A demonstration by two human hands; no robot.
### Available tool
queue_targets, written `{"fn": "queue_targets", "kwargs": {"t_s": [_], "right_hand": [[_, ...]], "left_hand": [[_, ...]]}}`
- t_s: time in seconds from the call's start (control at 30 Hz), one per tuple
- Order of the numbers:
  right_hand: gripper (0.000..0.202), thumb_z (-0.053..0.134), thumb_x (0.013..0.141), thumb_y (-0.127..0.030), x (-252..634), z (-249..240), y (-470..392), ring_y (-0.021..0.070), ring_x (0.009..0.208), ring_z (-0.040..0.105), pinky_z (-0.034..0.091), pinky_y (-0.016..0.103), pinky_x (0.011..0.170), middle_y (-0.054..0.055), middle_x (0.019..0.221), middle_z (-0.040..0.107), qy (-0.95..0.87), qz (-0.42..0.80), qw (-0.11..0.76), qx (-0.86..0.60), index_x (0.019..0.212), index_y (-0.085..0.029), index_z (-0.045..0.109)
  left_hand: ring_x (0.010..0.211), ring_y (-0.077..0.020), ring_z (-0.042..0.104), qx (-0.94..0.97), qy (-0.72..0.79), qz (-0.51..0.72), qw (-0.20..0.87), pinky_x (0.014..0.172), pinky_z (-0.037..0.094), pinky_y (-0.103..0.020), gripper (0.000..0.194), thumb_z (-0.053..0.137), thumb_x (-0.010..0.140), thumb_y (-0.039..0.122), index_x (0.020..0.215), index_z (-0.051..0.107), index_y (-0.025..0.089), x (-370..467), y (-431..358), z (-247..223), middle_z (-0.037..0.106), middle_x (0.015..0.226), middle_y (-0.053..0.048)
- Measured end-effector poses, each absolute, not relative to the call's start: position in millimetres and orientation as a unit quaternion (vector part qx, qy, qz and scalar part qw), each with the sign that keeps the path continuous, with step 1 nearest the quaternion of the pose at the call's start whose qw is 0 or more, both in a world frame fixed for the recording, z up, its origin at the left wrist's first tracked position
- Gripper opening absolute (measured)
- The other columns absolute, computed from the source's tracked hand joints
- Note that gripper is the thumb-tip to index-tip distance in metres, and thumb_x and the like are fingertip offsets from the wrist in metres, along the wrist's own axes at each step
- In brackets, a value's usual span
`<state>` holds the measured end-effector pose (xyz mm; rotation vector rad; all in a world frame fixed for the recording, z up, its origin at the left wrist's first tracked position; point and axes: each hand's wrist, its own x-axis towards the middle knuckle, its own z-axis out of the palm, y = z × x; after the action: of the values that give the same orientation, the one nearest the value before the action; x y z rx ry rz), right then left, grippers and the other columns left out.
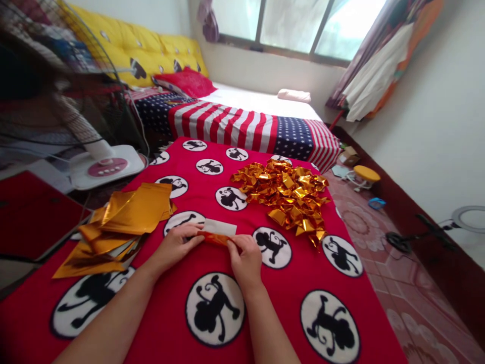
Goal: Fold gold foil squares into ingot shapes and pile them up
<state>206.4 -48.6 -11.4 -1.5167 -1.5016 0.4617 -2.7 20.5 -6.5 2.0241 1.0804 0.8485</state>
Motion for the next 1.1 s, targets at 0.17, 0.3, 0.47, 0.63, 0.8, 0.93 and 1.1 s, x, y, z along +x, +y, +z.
{"fn": "queue_targets", "kwargs": {"t_s": [0.17,0.3,0.47,0.63,0.8,0.93,1.1], "right_hand": [[0.009,0.062,0.083,-0.021,200.4,-12.5,-45.2,0.0190,0.081,0.062,0.047,0.033,0.077,0.002,0.083,0.071,-0.585,0.155,0.441,-0.663,0.078,-0.022,0.069],[0.006,0.063,0.080,-0.020,197.4,-11.7,-44.3,0.0198,0.085,0.061,0.046,0.033,0.079,0.002,0.085,0.069,-0.582,0.134,0.427,-0.679,0.075,-0.022,0.065],[0.006,0.066,0.077,-0.025,196.7,-12.3,-41.6,0.0210,0.088,0.061,0.046,0.032,0.072,0.004,0.099,0.065,-0.573,0.112,0.404,-0.704,0.072,-0.023,0.063],[0.007,0.065,0.075,-0.025,196.7,-9.7,-40.3,0.0210,0.089,0.060,0.046,0.032,0.072,0.003,0.098,0.062,-0.571,0.114,0.376,-0.721,0.074,-0.023,0.058],[0.030,0.069,0.069,-0.025,200.1,-5.2,-35.0,0.0194,0.078,0.060,0.047,0.033,0.068,0.006,0.106,0.056,-0.560,0.124,0.347,-0.742,0.097,-0.021,0.058],[0.030,0.072,0.065,-0.026,202.7,-4.0,-28.8,0.0189,0.074,0.059,0.044,0.032,0.060,0.007,0.107,0.055,-0.558,0.123,0.327,-0.752,0.093,-0.021,0.062],[0.008,0.068,0.066,-0.022,198.1,-7.1,-30.4,0.0191,0.078,0.060,0.042,0.030,0.060,0.004,0.105,0.060,-0.553,0.119,0.350,-0.747,0.068,-0.022,0.060]], "left_hand": [[0.086,-0.0210,0.068,0.750,0.473,0.359,0.292,0.081,0.052,-0.034,0.013,0.067,0.077,0.028,0.069,0.070,0.018,6.5,21.1,-14.3,0.073,0.091,-0.008],[0.083,-0.0212,0.068,0.750,0.484,0.365,0.265,0.079,0.052,-0.033,0.012,0.069,0.071,0.027,0.065,0.064,0.018,9.3,22.3,-15.9,0.073,0.088,-0.007],[0.078,-0.0192,0.065,0.761,0.497,0.341,0.240,0.075,0.050,-0.031,0.007,0.068,0.069,0.024,0.067,0.063,0.019,10.7,22.8,-14.6,0.071,0.080,-0.004],[0.074,-0.0175,0.062,0.766,0.507,0.318,0.237,0.070,0.048,-0.028,0.011,0.065,0.069,0.019,0.076,0.057,0.020,13.4,22.3,-13.5,0.066,0.075,0.000],[0.090,-0.0232,0.060,0.768,0.515,0.322,0.205,0.084,0.047,-0.037,0.029,0.066,0.069,0.018,0.096,0.056,0.021,13.4,20.0,-12.0,0.064,0.089,-0.003],[0.107,-0.0279,0.054,0.778,0.512,0.325,0.167,0.096,0.043,-0.043,0.044,0.069,0.070,0.020,0.112,0.055,0.020,11.7,19.6,-13.7,0.062,0.108,-0.008],[0.109,-0.0283,0.054,0.770,0.513,0.331,0.185,0.097,0.043,-0.044,0.048,0.072,0.068,0.021,0.113,0.058,0.021,10.4,21.2,-16.2,0.063,0.110,-0.007]]}}
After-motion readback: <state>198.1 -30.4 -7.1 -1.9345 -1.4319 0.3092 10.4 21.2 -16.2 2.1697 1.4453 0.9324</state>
